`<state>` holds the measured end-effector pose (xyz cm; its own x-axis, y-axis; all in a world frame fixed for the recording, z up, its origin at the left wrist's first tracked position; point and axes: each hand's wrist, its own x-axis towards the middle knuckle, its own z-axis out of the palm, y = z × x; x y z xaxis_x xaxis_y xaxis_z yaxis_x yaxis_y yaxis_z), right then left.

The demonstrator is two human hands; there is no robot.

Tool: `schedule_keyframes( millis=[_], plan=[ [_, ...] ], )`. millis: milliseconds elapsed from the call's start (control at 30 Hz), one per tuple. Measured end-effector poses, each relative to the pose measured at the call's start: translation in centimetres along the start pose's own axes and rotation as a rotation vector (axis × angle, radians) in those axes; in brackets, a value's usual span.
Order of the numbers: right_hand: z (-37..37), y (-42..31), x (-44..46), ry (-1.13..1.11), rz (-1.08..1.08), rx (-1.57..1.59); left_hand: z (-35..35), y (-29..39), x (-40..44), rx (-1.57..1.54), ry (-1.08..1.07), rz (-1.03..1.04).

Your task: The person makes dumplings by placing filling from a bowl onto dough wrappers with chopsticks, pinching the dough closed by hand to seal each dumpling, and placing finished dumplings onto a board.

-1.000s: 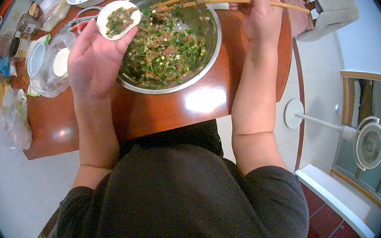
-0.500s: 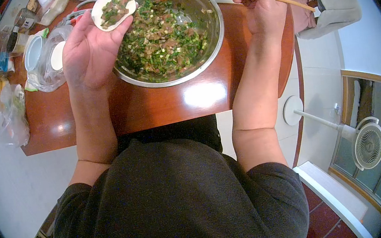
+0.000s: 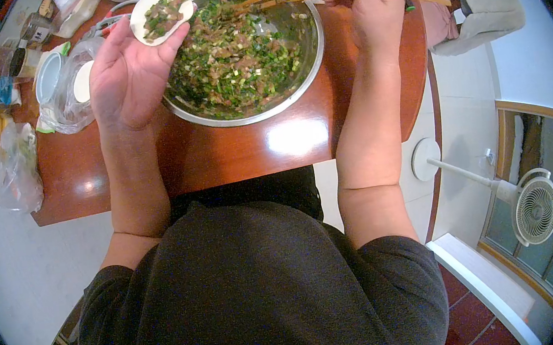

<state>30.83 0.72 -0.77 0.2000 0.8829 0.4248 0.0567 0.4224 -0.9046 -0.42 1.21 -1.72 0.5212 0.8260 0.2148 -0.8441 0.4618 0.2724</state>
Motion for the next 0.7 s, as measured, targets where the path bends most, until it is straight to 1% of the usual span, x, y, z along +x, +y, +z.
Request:
schedule_keyframes(
  millis=[33, 67, 100, 167, 267, 300, 400, 467, 567, 600, 700],
  plan=[
    [0.0, -0.2, 0.1, 0.01, 0.006, 0.02, 0.1, 0.0, 0.0, 0.023, 0.031, 0.011],
    [0.2, -0.4, -0.1, 0.121, 0.042, 0.031, 0.1, -0.1, 0.0, 0.047, 0.06, 0.022],
    [0.0, -0.4, 0.0, 0.095, 0.029, 0.057, 0.2, -0.1, 0.0, 0.07, 0.091, 0.034],
    [-0.4, -0.1, 0.0, 0.044, 0.004, 0.11, 0.1, -0.1, 0.0, 0.082, 0.088, 0.045],
    [-0.1, -0.2, -0.1, 0.134, 0.037, 0.106, -0.4, 0.2, 0.1, 0.044, 0.022, 0.027],
    [-0.1, -0.1, -0.1, 0.131, 0.043, 0.099, -0.1, 0.2, 0.1, 0.023, -0.009, 0.015],
    [0.2, 0.2, -0.2, 0.127, 0.052, 0.071, 1.8, -0.8, 0.1, 0.18, 0.221, 0.106],
    [0.6, 0.1, -0.3, 0.128, 0.05, 0.043, 1.5, -0.7, 0.0, 0.159, 0.185, 0.085],
    [0.4, -0.1, -0.3, 0.206, 0.005, 0.123, 1.3, -0.8, -0.1, 0.147, 0.14, 0.068],
    [2.1, -2.0, -1.0, 0.225, -0.014, 0.138, 1.4, -0.9, -0.1, 0.145, 0.128, 0.064],
    [1.6, -2.1, -0.9, 0.163, -0.015, 0.349, 2.2, -1.6, 0.0, 0.123, 0.13, 0.007]
  ],
)
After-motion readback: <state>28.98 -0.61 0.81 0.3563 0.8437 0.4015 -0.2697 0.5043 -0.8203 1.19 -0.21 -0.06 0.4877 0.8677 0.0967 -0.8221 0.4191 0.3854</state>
